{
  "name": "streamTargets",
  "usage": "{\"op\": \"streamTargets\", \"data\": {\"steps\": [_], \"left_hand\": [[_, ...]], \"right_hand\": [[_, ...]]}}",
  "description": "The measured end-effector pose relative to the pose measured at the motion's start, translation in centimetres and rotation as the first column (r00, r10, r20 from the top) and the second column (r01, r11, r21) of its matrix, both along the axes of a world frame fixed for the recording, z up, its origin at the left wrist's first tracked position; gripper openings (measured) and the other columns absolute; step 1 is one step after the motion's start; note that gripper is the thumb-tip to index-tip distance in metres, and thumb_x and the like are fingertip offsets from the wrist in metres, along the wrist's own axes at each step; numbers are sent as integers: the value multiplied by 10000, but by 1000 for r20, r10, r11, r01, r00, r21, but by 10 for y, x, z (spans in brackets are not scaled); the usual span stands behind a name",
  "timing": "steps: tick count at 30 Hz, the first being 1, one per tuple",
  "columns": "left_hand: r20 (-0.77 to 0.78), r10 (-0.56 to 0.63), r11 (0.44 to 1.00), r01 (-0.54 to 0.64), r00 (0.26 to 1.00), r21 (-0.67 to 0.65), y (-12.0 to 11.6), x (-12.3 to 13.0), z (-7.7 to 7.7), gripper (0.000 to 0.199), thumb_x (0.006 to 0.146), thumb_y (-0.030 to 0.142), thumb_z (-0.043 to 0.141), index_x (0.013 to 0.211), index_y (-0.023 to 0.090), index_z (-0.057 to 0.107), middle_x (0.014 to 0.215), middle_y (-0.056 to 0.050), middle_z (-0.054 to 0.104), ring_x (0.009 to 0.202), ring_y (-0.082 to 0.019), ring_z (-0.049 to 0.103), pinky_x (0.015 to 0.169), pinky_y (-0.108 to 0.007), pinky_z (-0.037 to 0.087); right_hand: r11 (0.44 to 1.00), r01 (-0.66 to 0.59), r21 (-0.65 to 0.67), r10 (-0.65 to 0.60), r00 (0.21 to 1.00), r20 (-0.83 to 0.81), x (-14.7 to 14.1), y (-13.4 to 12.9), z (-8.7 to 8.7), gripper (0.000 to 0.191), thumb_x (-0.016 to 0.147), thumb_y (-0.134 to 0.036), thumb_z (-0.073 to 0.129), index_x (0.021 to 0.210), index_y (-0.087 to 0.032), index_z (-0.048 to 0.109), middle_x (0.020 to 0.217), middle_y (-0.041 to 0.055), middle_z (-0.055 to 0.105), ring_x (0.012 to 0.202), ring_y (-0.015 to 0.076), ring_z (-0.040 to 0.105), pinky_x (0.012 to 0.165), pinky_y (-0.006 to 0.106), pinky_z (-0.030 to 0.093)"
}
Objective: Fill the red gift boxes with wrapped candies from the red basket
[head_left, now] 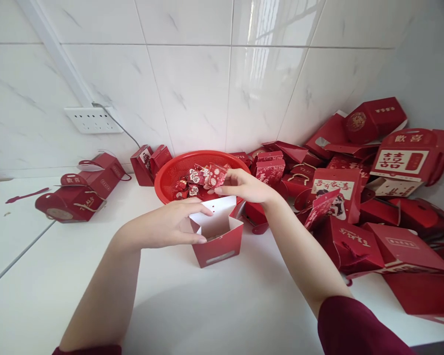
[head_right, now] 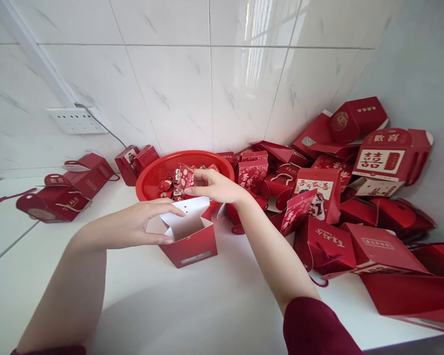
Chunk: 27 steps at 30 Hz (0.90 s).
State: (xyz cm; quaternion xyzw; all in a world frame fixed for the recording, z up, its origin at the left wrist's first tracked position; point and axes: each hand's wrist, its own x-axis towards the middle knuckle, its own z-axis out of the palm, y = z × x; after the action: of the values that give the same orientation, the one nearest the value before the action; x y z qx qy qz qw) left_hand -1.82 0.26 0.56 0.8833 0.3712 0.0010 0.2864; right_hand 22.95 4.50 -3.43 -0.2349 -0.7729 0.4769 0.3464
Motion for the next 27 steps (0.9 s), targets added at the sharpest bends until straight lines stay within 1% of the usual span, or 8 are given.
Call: {"op": "streamTargets", "data": {"steps": [4, 7, 10, 12, 16, 20, 24, 27], "left_hand": [[76, -24, 997, 30, 997, -75, 4, 11, -6, 460, 811, 460, 697, 1237, 310, 609, 1306, -31, 595, 1104, -226, 614, 862, -289, 498], [110, -45, 996, 53, 993, -69, 7, 13, -8, 443, 803, 413, 713, 1220, 298, 620, 1304, -25, 597, 1117, -225, 607, 917, -302, 479], [77, -52, 998, 55, 996, -37, 9, 12, -8, 401, 802, 406, 707, 1171, 265, 636, 1230, -29, 622, 1070, -221, 608, 859, -288, 486], [53, -51, 998, 52, 997, -20, 9, 11, -8, 382, 807, 415, 700, 1150, 257, 643, 1189, -31, 628, 1037, -216, 609, 812, -275, 486], [82, -108, 994, 108, 991, 4, 4, 11, -4, 403, 843, 408, 682, 1234, 328, 631, 1249, -11, 620, 1109, -218, 600, 889, -277, 471], [59, -172, 985, 174, 983, -18, -5, 14, -1, 291, 929, 399, 582, 1195, 348, 690, 1226, -12, 644, 1023, -203, 650, 804, -253, 503], [76, -180, 983, 177, 981, 47, -11, 11, 1, 266, 951, 421, 552, 1156, 374, 716, 1323, 0, 609, 1166, -228, 604, 883, -270, 514], [142, -61, 981, 33, 988, 193, -1, 1, 5, 276, 957, 430, 537, 1163, 351, 703, 1402, 6, 564, 1274, -237, 532, 1013, -320, 473]], "right_hand": [[999, -9, -48, 4, 995, -104, 10, -27, -1, 257, 873, -306, 656, 1084, -161, 634, 1121, 74, 705, 1079, 215, 653, 992, 386, 493], [1000, -3, 21, 2, 999, 48, 15, -41, 3, 350, 867, -278, 660, 1204, -200, 604, 1226, 69, 674, 1173, 223, 617, 1029, 397, 474], [975, -47, 215, -16, 960, 279, 18, -48, 8, 368, 851, -241, 670, 1216, -244, 625, 1453, 55, 522, 1350, 230, 479, 1106, 399, 403], [949, -44, 311, -78, 926, 370, 20, -50, 11, 344, 870, -231, 647, 1212, -266, 637, 1494, 36, 476, 1396, 223, 420, 1116, 394, 387], [919, 68, 389, -230, 893, 387, 26, -56, 17, 238, 945, -207, 531, 1140, -256, 659, 1276, 33, 641, 1210, 201, 583, 1020, 367, 457], [950, 37, 311, -194, 849, 492, 31, -67, 20, 164, 937, -208, 548, 981, -253, 700, 1003, -2, 726, 901, 169, 674, 839, 311, 517], [963, 26, 268, -180, 803, 568, 32, -78, 16, 276, 892, -135, 560, 1065, -304, 695, 1048, -17, 723, 929, 182, 672, 830, 315, 517], [962, 37, 272, -202, 767, 609, 29, -84, 15, 317, 891, -150, 552, 1136, -317, 663, 1098, 16, 697, 967, 213, 659, 804, 335, 520]]}}
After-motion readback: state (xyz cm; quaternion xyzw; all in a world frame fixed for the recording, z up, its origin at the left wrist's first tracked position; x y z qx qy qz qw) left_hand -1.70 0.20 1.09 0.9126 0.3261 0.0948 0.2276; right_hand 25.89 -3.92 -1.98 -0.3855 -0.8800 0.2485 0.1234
